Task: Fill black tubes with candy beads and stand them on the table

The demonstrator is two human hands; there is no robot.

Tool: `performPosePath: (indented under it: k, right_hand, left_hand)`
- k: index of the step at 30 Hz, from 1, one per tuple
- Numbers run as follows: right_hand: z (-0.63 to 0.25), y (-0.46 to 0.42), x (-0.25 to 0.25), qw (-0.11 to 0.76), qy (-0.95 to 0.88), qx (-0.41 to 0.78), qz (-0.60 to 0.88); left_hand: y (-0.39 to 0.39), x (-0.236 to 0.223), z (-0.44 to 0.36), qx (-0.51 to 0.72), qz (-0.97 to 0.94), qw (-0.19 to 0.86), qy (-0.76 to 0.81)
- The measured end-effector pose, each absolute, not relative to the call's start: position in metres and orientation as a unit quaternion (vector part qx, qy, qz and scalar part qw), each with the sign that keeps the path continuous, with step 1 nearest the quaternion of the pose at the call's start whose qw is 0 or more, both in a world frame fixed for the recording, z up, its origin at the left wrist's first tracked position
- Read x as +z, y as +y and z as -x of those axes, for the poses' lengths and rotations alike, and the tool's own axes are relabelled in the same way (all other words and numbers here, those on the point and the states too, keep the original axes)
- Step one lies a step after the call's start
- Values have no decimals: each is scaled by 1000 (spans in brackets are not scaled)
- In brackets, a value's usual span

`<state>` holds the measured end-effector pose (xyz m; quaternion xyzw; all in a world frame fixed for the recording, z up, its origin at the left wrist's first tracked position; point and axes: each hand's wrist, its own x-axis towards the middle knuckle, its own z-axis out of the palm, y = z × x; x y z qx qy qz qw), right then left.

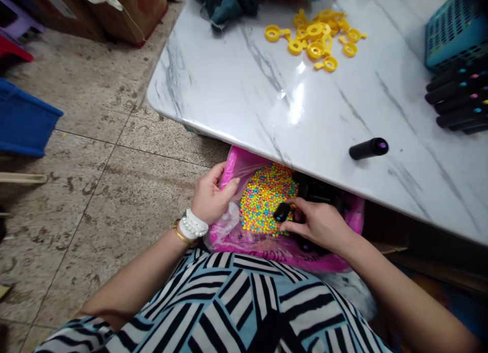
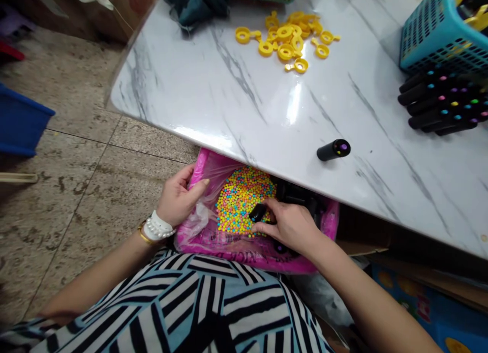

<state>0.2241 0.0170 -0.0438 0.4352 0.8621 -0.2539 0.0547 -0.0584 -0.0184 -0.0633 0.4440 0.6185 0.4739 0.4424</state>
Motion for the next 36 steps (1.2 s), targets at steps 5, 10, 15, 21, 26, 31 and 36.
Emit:
performPosePath:
  k: [5,10,15,21,26,31,36]
  right_hand:
    - [-227,22,-42,-7,922,-210,-325]
    - [-217,14,-54,-39,935,-217,-277]
    - [-207,0,-69,-57,911,-187,-364]
    - [-212,-6,-69,-50,891,-235,-384]
    - [-207,-1,-62,-55,915,-173,-361]
    - [-186,-6,-65,-21,949,-151,-274]
    - [-176,-4,-67,-91,927,-284,-226]
  left_hand:
    - [-18,-64,58,473,-447,440,618]
    - [-22,-55,56,473,-447,437,621]
    - [-30,-48,56,473,-441,439,623]
    - [-29,-56,57,483,-448,444,607]
    - [-27,-56,56,482,-453,438,609]
    - [-26,-54,55,471,-455,438,616]
    - [-26,-54,56,470,-454,428,625]
